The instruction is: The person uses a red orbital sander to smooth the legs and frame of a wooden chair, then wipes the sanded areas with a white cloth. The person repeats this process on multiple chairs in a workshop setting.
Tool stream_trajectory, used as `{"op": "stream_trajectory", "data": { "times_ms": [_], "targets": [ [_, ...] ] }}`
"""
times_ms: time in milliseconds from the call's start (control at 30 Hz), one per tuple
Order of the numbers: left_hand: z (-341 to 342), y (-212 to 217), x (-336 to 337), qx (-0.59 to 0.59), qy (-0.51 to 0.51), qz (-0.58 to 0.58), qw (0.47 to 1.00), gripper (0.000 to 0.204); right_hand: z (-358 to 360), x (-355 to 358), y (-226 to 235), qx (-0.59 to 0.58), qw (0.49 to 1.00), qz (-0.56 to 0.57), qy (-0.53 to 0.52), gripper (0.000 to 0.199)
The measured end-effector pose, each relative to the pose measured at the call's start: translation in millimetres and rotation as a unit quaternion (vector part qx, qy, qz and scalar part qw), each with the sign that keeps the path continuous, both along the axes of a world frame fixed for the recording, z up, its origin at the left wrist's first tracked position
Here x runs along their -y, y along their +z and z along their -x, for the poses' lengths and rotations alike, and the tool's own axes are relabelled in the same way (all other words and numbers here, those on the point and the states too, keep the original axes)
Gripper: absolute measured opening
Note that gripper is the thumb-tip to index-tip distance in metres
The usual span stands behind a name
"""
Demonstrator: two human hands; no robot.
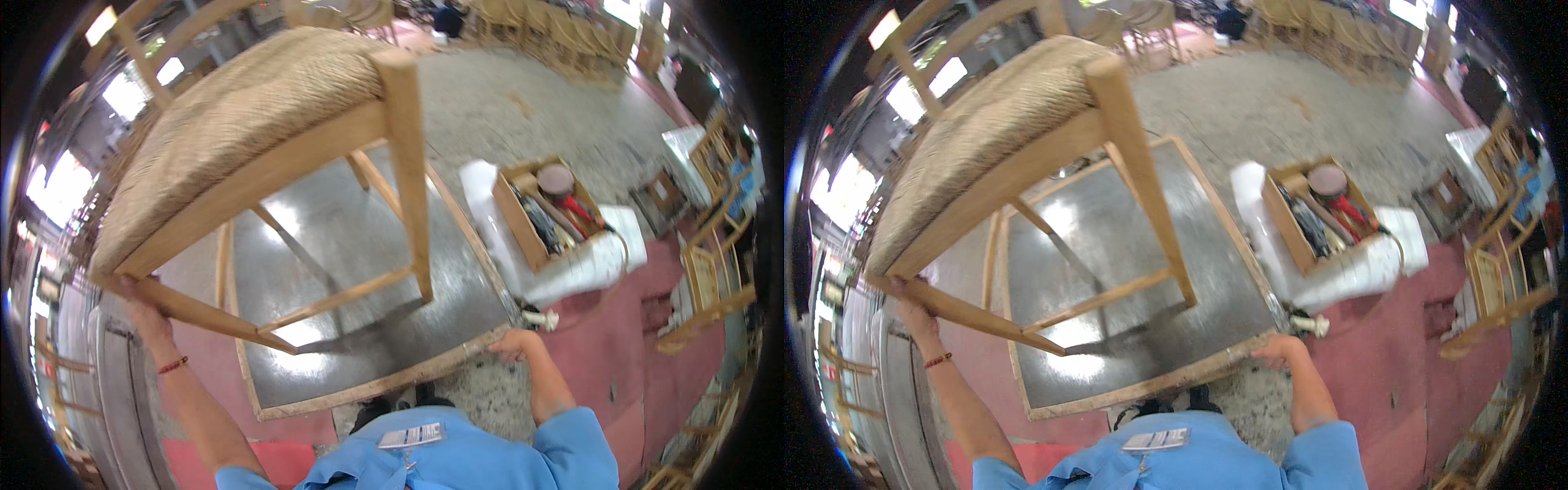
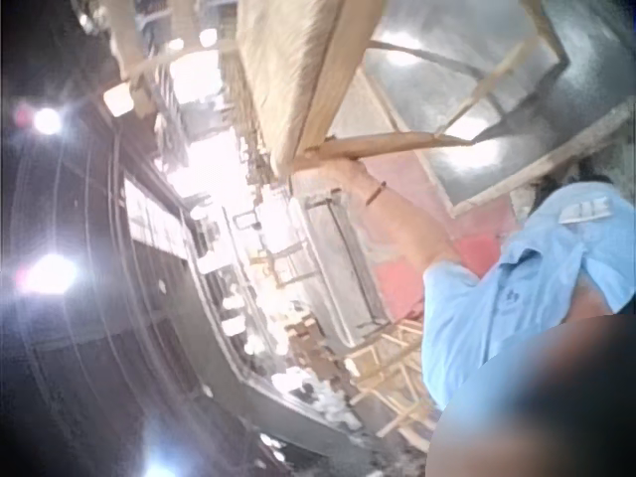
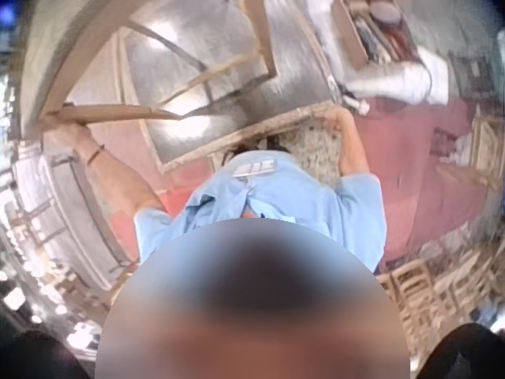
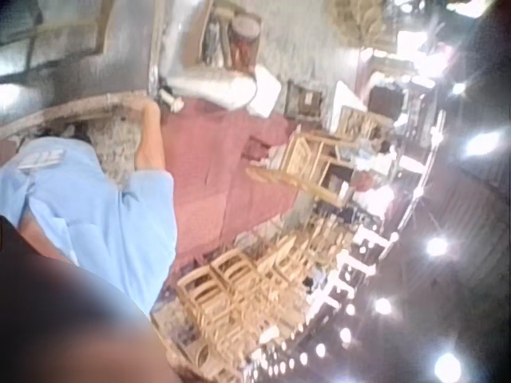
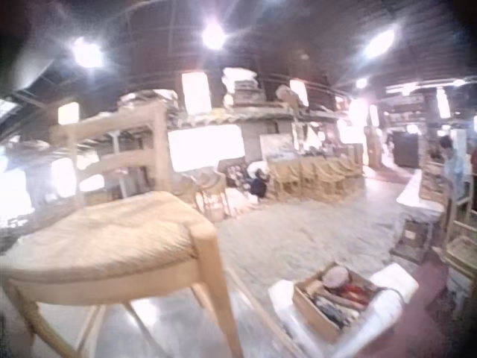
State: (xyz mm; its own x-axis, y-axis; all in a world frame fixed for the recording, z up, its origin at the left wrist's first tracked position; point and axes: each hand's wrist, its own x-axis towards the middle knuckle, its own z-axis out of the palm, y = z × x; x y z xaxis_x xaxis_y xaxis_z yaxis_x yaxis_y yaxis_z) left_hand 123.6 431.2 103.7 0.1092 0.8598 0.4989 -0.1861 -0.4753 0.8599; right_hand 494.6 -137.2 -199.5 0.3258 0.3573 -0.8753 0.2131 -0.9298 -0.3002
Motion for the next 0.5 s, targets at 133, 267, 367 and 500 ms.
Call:
{"op": "stream_trajectory", "data": {
  "times_ms": [133,267,367,500],
  "targets": [
    [-12.6,11.1,24.6,-0.01,-0.021,0.013,1.0,0.056,-25.9,-121.2,182.6,0.21,0.854,-0.475,-0.028,0.082],
    [-19.1,19.0,41.1,0.02,-0.043,0.0,0.999,0.054,-10.6,-220.5,290.7,0.244,0.708,-0.644,-0.159,0.048],
    [-29.8,27.4,32.5,-0.002,-0.036,0.039,0.999,0.054,-4.1,-261.9,320.7,0.29,0.621,-0.682,-0.254,0.025],
    [-52.0,38.0,6.0,-0.012,-0.057,0.051,0.997,0.054,-35.8,-289.7,343.2,0.225,0.666,-0.673,-0.23,0.016]
  ]
}}
